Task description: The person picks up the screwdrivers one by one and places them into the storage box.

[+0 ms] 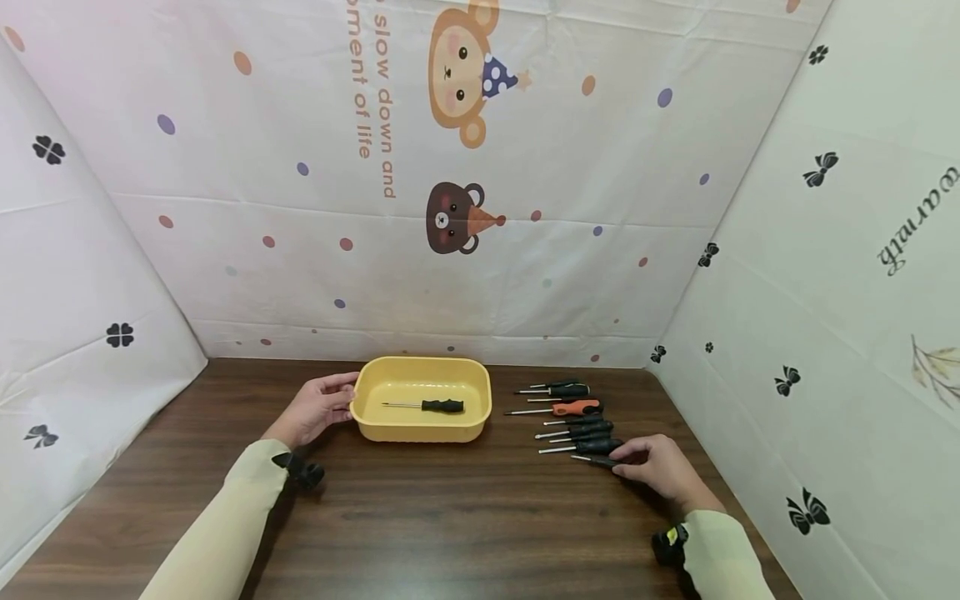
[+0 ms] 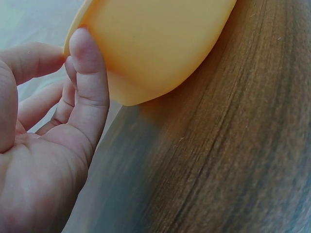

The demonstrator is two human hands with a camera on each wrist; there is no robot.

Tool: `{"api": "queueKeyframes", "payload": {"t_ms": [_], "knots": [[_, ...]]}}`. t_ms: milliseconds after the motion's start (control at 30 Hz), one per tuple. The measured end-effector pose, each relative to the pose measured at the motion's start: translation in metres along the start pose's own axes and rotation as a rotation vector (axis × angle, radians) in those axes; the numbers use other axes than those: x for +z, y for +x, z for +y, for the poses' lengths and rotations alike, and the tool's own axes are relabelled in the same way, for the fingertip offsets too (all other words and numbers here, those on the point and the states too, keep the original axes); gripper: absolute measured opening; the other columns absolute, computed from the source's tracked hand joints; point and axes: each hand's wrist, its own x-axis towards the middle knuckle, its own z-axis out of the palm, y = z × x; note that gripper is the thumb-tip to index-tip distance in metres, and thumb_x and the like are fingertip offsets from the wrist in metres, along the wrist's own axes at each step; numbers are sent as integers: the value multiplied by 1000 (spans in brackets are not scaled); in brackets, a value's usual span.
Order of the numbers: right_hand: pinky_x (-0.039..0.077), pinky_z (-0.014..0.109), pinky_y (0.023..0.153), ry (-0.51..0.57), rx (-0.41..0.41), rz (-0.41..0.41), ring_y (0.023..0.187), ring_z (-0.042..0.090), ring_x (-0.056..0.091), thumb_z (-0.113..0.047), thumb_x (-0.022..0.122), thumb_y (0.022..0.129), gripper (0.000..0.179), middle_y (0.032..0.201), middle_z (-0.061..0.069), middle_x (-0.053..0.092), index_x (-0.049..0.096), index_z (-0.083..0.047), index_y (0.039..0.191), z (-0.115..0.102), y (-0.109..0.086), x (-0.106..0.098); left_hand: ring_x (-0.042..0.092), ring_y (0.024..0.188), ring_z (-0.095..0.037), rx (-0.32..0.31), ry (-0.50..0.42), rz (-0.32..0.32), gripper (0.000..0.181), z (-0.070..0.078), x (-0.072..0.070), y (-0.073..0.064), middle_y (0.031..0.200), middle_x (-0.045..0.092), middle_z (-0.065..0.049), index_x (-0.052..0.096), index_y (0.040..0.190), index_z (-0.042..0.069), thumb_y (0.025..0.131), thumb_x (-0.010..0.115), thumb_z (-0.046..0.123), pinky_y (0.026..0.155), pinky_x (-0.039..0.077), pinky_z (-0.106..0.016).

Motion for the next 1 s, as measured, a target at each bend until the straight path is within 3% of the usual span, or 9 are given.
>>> {"api": "queueKeyframes", "payload": {"t_ms": [233,433,1000], "knots": [[55,21,78,59,-4,5,92,-3,65,-26,85,84,12,95,-7,79,81,-24,94,-4,-2,-2,63,73,-12,2,5,3,54,0,0,0,99,62,-5,43,153,-1,102,58,1,68,60,-25],[57,20,77,131,-61,38,94,-4,66,-22,83,86,11,99,-2,79,82,-19,97,-8,0,1,63,74,-12,-6,6,7,55,-1,-2,0,100,61,-5,43,153,0,101,59,3,68,61,-25],[60,21,76,276,-65,123,96,-3,68,-22,84,85,16,104,3,79,82,-19,100,-44,13,8,63,74,-12,-7,0,-1,55,-1,-1,0,100,62,-4,42,154,0,102,59,2,68,60,-25]]}}
